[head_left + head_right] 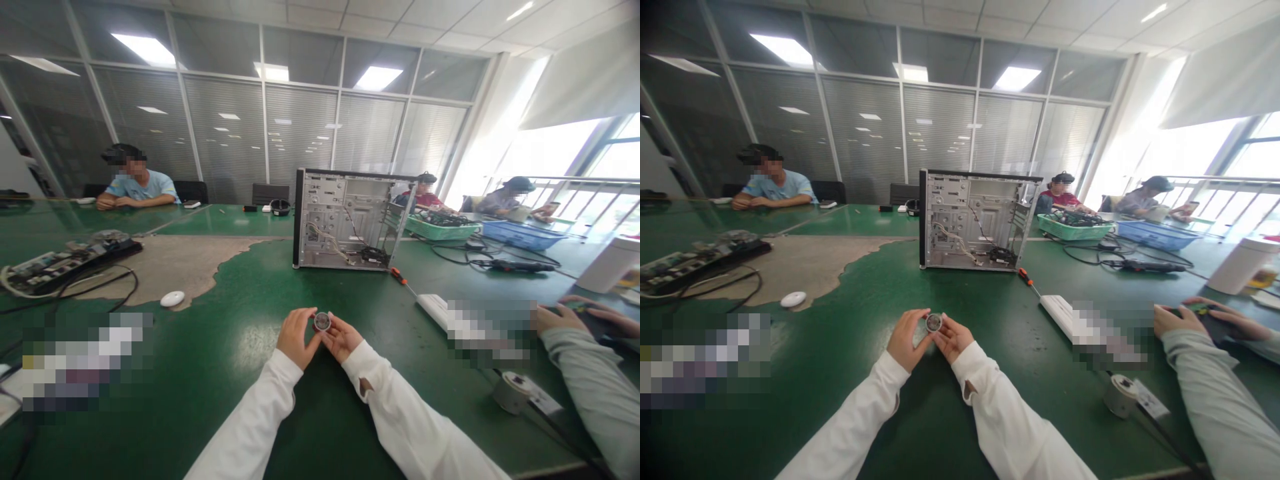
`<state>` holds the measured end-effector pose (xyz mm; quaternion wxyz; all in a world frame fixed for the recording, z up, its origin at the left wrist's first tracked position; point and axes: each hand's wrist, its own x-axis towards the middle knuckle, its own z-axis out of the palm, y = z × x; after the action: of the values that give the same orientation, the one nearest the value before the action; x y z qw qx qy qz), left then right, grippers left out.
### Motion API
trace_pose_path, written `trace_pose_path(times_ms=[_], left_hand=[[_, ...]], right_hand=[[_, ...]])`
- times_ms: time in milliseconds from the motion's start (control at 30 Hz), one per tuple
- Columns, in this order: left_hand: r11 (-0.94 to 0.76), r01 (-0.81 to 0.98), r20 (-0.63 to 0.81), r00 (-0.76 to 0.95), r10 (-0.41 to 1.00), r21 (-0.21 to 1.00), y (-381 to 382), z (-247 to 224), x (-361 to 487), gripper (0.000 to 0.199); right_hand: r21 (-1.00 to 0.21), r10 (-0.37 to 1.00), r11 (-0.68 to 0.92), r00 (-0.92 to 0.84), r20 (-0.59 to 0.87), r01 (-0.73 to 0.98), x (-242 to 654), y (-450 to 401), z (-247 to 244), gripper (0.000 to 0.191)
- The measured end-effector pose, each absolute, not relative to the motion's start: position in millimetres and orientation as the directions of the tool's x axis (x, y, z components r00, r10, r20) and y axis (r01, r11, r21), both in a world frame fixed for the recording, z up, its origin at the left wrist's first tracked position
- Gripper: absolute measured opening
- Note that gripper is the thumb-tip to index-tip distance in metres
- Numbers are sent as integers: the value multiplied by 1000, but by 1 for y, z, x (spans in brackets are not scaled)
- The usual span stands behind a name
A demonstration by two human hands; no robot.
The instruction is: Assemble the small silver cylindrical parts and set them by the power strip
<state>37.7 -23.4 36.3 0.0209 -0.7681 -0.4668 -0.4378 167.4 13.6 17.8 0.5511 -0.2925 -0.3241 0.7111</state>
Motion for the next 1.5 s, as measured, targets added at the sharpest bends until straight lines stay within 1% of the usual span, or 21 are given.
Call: trace_pose_path(times_ms=[67, 100, 167, 233, 300, 367, 433, 600, 667, 700, 767, 833, 900, 1000, 1067, 1133, 1200, 1267, 1367, 1500], left_hand=[[-556, 733, 667, 191, 721, 391, -22, 34, 38, 42], [-553, 730, 654, 194, 731, 401, -22, 33, 39, 46], [-546, 721, 631, 195, 751, 427, -20, 30, 39, 53], [-532, 712, 612, 181, 769, 458, -18, 27, 39, 57], [-510, 710, 597, 156, 787, 486, -16, 23, 39, 58], [-480, 715, 577, 131, 806, 509, -13, 19, 38, 58], [-451, 721, 550, 117, 827, 525, -11, 15, 38, 57], [-373, 737, 460, 95, 883, 564, -8, 9, 37, 56], [-361, 729, 440, 91, 893, 581, -7, 9, 36, 55], [-359, 722, 436, 87, 896, 592, -7, 9, 36, 56], [-354, 704, 430, 76, 899, 616, -6, 9, 35, 55], [-346, 684, 421, 63, 905, 642, -6, 9, 35, 49], [-343, 666, 414, 56, 909, 663, -6, 10, 34, 39], [-347, 653, 404, 67, 912, 673, -7, 13, 33, 29], [-350, 655, 400, 78, 913, 670, -7, 15, 33, 28], [-353, 660, 402, 84, 912, 664, -8, 16, 34, 28], [-365, 663, 412, 93, 906, 654, -8, 18, 34, 27], [-382, 666, 423, 108, 899, 641, -9, 19, 35, 27], [-404, 672, 434, 134, 891, 621, -9, 19, 35, 27], [-423, 678, 432, 169, 886, 601, -8, 18, 33, 28]], right_hand=[[-803, 983, -166, -158, -91, -572, 168, 14, 19, 23], [-827, 991, -123, -106, -78, -549, 168, 14, 21, 27], [-891, 999, 37, 3, 40, -452, 169, 13, 25, 32], [-931, 981, 196, 52, 189, -307, 170, 10, 29, 33], [-939, 955, 294, 21, 295, -181, 169, 6, 32, 33], [-932, 934, 350, -44, 355, -94, 167, 2, 32, 33], [-917, 911, 396, -108, 398, -44, 166, 0, 31, 35], [-900, 875, 434, -222, 429, -32, 167, -2, 32, 53], [-905, 869, 423, -260, 421, -50, 170, 2, 33, 56], [-913, 877, 404, -255, 407, -67, 172, 5, 33, 55], [-939, 923, 325, -179, 341, -112, 177, 13, 32, 47], [-964, 971, 217, -67, 229, -154, 183, 23, 28, 36], [-976, 990, 139, 9, 139, -168, 187, 31, 25, 27], [-982, 993, 114, 26, 111, -151, 190, 34, 25, 22], [-981, 988, 151, 3, 152, -123, 189, 29, 29, 21], [-963, 962, 266, -40, 268, -49, 186, 21, 34, 19], [-912, 910, 408, -96, 403, 44, 182, 12, 39, 16], [-856, 863, 502, -147, 484, 123, 178, 6, 41, 15], [-800, 827, 561, -197, 527, 214, 176, 2, 41, 14], [-744, 799, 601, -224, 558, 292, 176, 2, 42, 11]])
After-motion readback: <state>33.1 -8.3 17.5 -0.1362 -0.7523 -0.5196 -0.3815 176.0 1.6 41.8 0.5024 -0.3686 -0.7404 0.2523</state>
